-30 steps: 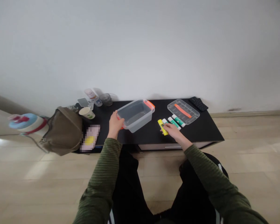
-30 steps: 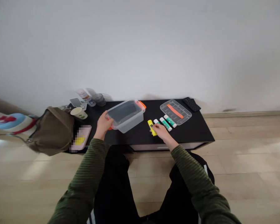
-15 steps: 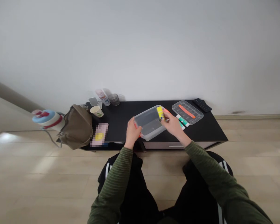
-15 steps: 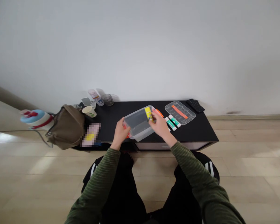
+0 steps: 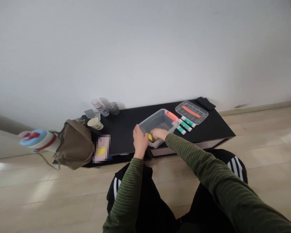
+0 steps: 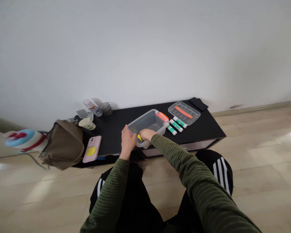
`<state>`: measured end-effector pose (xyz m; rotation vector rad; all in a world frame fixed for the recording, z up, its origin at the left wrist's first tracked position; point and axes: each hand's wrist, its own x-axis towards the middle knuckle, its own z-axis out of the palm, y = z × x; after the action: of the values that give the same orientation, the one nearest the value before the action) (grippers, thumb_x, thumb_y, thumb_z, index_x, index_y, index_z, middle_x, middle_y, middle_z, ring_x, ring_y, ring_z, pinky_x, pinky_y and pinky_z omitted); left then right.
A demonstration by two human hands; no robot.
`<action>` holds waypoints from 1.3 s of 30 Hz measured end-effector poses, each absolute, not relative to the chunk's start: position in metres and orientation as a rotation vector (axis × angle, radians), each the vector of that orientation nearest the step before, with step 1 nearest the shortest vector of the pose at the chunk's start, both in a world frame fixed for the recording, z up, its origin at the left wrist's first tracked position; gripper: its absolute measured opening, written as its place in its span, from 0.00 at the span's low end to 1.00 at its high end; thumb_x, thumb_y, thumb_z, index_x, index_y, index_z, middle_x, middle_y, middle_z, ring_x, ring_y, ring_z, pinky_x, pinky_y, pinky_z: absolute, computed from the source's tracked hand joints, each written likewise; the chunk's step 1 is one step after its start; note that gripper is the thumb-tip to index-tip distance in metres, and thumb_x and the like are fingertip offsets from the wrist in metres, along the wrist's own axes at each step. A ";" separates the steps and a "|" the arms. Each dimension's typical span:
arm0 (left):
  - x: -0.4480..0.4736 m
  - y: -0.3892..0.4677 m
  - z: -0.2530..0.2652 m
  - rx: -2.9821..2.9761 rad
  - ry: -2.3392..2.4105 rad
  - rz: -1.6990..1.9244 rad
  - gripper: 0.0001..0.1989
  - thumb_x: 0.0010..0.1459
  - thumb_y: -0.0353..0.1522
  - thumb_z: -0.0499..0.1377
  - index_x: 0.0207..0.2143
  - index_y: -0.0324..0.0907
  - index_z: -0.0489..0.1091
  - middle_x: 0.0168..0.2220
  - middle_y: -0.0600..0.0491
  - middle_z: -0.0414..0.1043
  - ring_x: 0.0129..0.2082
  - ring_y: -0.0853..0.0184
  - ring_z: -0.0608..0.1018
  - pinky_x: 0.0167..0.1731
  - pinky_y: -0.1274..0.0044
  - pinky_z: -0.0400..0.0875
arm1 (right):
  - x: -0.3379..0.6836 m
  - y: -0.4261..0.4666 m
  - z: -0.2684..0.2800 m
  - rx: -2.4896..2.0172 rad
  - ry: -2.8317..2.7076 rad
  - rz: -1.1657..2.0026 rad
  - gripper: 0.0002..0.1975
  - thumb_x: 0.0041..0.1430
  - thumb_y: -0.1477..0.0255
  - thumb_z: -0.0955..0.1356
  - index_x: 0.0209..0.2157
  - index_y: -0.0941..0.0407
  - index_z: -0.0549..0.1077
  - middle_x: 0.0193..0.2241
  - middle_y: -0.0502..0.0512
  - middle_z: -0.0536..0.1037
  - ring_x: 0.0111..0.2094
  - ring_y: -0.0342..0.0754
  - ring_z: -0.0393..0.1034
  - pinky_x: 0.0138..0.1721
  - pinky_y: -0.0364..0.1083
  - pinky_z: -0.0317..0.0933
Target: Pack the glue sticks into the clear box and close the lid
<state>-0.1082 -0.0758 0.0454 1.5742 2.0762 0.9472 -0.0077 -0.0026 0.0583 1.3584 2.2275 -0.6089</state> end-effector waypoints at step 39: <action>-0.103 -0.073 0.057 1.519 2.054 0.912 0.37 0.58 0.29 0.56 0.70 0.37 0.51 0.70 0.36 0.53 0.69 0.50 0.61 0.65 0.60 0.61 | 0.183 -0.062 -0.016 2.750 2.219 -0.424 0.19 0.67 0.67 0.61 0.48 0.63 0.76 0.44 0.68 0.77 0.47 0.56 0.70 0.48 0.50 0.63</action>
<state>-0.1027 -0.0734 0.0574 1.5185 2.0536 0.9116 0.1830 -0.0616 -0.0159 2.7504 2.2189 -0.4243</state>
